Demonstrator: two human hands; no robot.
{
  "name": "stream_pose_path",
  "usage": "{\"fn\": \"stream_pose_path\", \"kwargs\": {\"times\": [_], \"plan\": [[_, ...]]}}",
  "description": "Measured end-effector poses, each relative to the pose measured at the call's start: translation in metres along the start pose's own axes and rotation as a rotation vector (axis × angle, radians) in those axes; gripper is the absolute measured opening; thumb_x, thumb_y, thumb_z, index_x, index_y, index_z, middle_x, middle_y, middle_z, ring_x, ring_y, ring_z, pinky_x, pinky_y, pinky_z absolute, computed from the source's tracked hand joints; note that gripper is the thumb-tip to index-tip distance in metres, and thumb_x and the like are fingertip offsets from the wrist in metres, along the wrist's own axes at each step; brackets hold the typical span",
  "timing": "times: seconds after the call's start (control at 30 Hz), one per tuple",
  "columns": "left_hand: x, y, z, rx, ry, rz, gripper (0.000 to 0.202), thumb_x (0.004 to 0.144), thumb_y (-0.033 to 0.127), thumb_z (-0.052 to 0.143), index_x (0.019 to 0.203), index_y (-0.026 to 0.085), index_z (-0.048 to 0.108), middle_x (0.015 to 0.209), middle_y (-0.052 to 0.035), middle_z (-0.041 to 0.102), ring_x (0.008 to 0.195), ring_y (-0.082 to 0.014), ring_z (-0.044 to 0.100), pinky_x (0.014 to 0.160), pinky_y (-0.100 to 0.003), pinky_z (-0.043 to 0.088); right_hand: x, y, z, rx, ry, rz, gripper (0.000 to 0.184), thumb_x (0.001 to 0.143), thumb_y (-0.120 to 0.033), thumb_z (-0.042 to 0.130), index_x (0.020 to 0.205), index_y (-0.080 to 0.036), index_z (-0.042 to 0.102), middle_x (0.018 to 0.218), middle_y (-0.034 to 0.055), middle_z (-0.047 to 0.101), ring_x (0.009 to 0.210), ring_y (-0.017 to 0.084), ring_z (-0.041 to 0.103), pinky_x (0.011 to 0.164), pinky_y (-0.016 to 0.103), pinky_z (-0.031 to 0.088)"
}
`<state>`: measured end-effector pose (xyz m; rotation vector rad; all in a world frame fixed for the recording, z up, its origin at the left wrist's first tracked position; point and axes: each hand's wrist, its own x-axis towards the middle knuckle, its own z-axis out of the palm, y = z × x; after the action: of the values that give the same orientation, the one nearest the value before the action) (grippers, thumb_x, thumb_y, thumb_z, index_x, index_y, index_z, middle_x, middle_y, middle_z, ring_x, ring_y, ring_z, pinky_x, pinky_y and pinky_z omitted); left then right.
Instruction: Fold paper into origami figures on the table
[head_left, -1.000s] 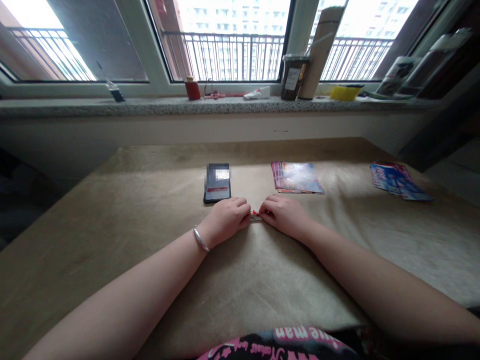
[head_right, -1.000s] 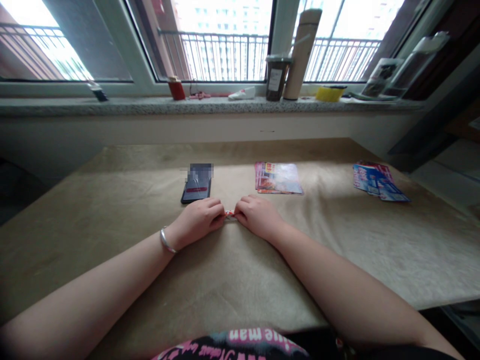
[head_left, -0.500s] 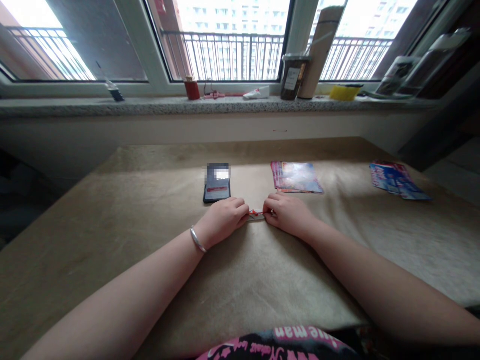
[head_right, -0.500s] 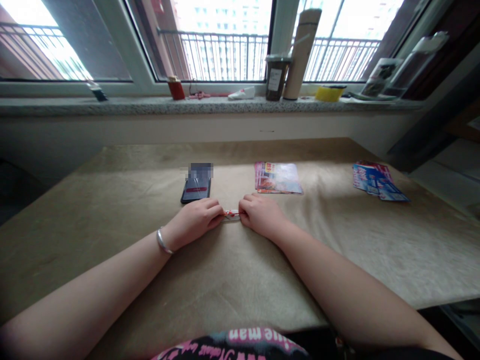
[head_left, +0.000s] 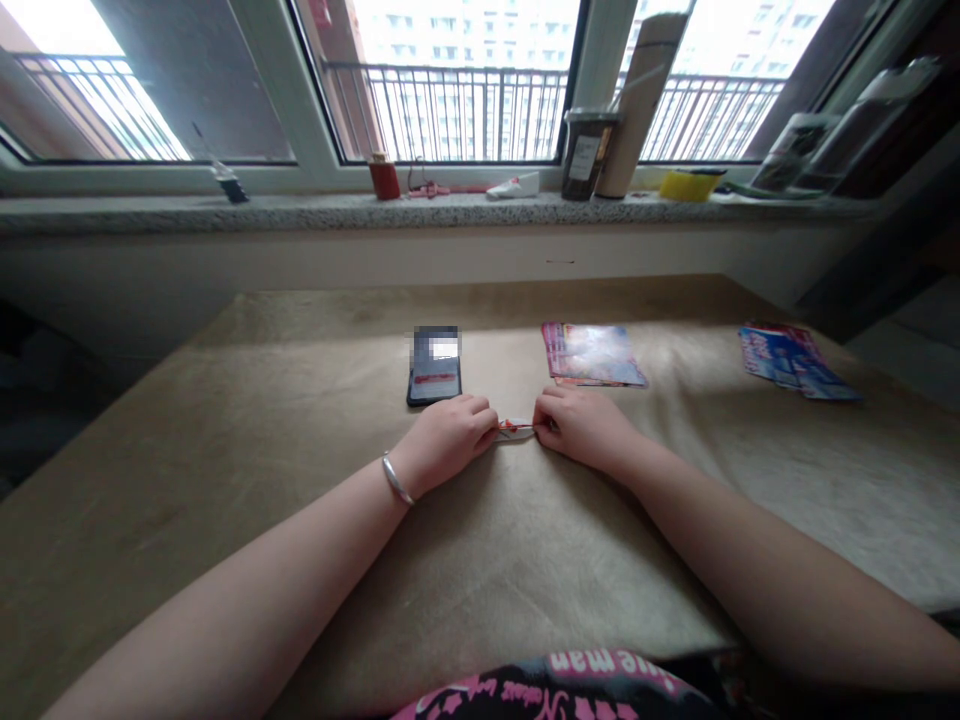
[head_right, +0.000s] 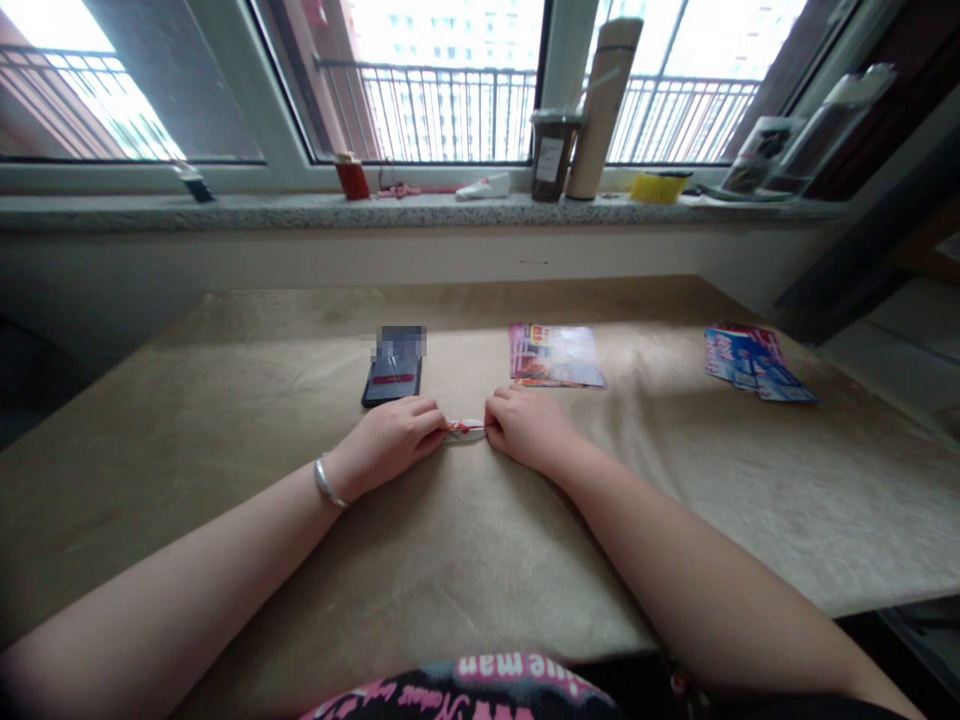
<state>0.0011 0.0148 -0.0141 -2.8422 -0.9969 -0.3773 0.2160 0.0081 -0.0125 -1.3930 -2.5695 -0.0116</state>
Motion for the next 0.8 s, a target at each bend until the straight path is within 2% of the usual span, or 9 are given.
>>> {"fn": "stream_pose_path", "kwargs": {"times": [0.37, 0.6, 0.7, 0.8], "plan": [[-0.0005, 0.0001, -0.0019, -0.049, -0.026, -0.008, 0.016, 0.089, 0.018, 0.048, 0.076, 0.015, 0.056, 0.079, -0.0027, 0.057, 0.073, -0.0135, 0.052, 0.066, -0.024, 0.042, 0.0000, 0.0081, -0.0017, 0.015, -0.031, 0.019, 0.009, 0.076, -0.018, 0.052, 0.074, -0.019, 0.061, 0.081, 0.0038, 0.065, 0.079, 0.018, 0.057, 0.067, 0.026, 0.038], [-0.0013, -0.0014, 0.0012, -0.130, 0.011, -0.042, 0.017, 0.089, 0.018, 0.048, 0.076, 0.015, 0.058, 0.078, -0.0036, 0.058, 0.071, -0.0143, 0.053, 0.065, -0.025, 0.043, -0.0017, 0.0070, 0.0031, 0.039, 0.012, 0.012, 0.007, 0.077, -0.019, 0.051, 0.075, -0.019, 0.059, 0.082, 0.0042, 0.062, 0.079, 0.018, 0.056, 0.068, 0.027, 0.039], [-0.0019, -0.0019, 0.0046, -0.234, 0.063, -0.077, 0.009, 0.087, 0.015, 0.049, 0.088, 0.015, 0.058, 0.081, -0.0036, 0.060, 0.074, -0.0147, 0.055, 0.068, -0.026, 0.044, -0.0031, 0.0068, 0.0054, 0.115, 0.079, 0.009, 0.010, 0.076, -0.017, 0.051, 0.084, -0.018, 0.057, 0.086, 0.0046, 0.060, 0.079, 0.017, 0.055, 0.068, 0.027, 0.040], [-0.0027, -0.0002, 0.0077, -0.424, 0.124, -0.189, 0.016, 0.084, 0.014, 0.053, 0.099, 0.017, 0.053, 0.078, -0.0005, 0.060, 0.068, -0.0119, 0.054, 0.064, -0.023, 0.043, -0.0038, 0.0054, 0.0076, 0.259, 0.141, 0.039, 0.015, 0.073, -0.015, 0.053, 0.088, -0.018, 0.053, 0.082, 0.0030, 0.057, 0.073, 0.015, 0.054, 0.065, 0.026, 0.041]]}}
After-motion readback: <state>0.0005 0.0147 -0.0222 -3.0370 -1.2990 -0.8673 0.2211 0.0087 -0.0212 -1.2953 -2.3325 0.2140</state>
